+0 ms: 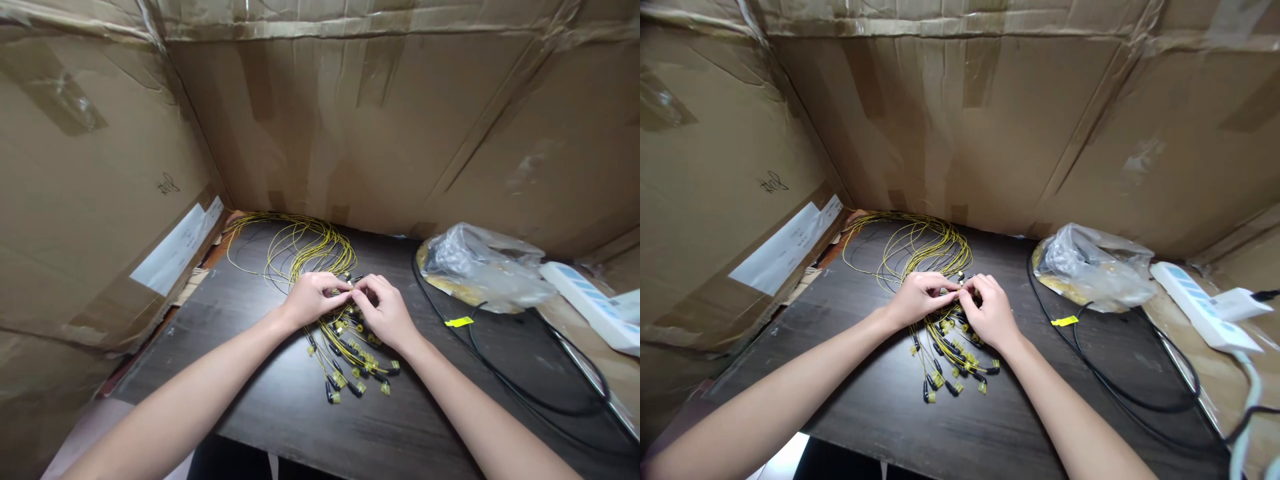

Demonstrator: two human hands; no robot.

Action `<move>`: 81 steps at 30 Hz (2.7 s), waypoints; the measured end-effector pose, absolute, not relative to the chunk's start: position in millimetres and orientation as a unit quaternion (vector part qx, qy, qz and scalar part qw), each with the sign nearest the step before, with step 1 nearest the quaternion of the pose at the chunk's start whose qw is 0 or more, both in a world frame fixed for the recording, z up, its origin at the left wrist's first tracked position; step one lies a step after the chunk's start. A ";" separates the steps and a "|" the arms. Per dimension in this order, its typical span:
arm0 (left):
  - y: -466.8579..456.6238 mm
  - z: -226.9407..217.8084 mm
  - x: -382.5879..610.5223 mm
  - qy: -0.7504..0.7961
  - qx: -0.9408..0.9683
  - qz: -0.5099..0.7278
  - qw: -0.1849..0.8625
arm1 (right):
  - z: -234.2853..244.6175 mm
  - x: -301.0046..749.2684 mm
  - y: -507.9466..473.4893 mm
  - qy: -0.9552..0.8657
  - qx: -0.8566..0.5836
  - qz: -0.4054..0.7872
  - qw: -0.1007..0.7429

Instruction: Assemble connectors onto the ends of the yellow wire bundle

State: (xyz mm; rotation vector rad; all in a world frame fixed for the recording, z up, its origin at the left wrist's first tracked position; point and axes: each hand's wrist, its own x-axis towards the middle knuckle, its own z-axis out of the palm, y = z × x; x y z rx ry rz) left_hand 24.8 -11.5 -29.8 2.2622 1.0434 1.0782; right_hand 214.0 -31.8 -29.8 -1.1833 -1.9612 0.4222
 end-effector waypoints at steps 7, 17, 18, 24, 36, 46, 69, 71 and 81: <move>-11.1 -30.5 26.7 0.358 0.819 0.395 0.214 | -30.7 213.8 -30.1 -0.762 -0.474 0.174 0.405; -10.8 -26.7 25.5 0.407 0.773 0.387 0.295 | -30.1 213.3 -30.4 -0.760 -0.469 0.184 0.411; -10.6 -26.7 25.4 0.408 0.771 0.384 0.302 | -29.9 213.4 -30.3 -0.761 -0.470 0.182 0.409; -11.9 -26.2 25.4 0.388 0.790 0.376 0.290 | -29.4 215.1 -30.2 -0.768 -0.467 0.188 0.396; -13.5 -25.2 27.6 0.390 0.792 0.375 0.283 | -27.7 214.6 -32.1 -0.772 -0.465 0.185 0.393; -15.0 -23.6 27.3 0.381 0.794 0.395 0.262 | -24.8 214.1 -31.9 -0.775 -0.464 0.202 0.378; -15.1 -25.2 27.6 0.391 0.789 0.387 0.273 | -27.6 215.8 -30.0 -0.764 -0.467 0.208 0.394; -14.4 -26.0 27.5 0.380 0.789 0.392 0.280 | -27.7 215.2 -30.1 -0.768 -0.470 0.202 0.386; -12.1 -27.7 25.6 0.391 0.788 0.384 0.280 | -26.7 213.7 -31.7 -0.770 -0.470 0.197 0.384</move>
